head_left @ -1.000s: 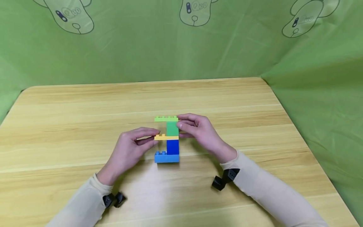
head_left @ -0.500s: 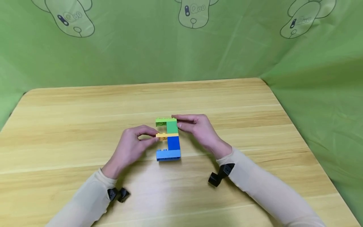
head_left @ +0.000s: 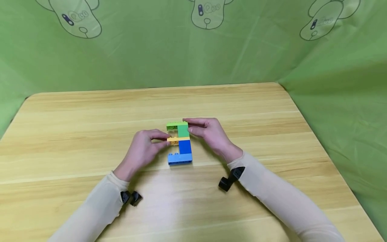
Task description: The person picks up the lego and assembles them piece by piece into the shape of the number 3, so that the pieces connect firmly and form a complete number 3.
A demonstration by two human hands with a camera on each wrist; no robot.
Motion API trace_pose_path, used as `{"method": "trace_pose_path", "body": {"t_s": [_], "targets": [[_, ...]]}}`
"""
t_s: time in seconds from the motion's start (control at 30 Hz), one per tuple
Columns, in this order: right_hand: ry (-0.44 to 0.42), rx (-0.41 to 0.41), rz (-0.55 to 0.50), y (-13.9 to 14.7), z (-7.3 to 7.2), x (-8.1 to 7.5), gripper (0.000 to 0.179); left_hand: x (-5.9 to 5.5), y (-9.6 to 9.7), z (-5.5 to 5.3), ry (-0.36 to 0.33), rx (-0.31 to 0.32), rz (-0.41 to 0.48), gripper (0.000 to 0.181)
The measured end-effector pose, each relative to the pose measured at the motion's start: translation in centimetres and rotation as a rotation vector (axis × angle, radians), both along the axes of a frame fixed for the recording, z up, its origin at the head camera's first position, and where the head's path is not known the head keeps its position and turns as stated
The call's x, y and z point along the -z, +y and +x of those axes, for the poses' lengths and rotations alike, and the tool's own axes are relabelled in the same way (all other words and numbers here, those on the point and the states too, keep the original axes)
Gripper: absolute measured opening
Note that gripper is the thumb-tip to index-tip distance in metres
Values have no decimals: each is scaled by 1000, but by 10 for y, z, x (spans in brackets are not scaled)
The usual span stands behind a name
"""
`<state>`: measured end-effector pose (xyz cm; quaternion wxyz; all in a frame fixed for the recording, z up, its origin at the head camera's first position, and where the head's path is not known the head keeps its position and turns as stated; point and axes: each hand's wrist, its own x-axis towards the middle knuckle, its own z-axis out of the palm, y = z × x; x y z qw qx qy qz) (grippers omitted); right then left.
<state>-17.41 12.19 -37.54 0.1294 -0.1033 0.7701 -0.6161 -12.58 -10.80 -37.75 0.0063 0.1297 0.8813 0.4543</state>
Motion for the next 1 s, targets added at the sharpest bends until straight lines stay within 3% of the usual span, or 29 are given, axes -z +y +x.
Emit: {"method": "trace_pose_path", "body": {"t_s": [0.33,1.0], "targets": [[-66,9,-20,-1,-5,7,35,0,3,-9,-121,10,-38,16],[-98,-14,32,-2,-7,14,37,4,2,-13,-170,45,-58,16]]}}
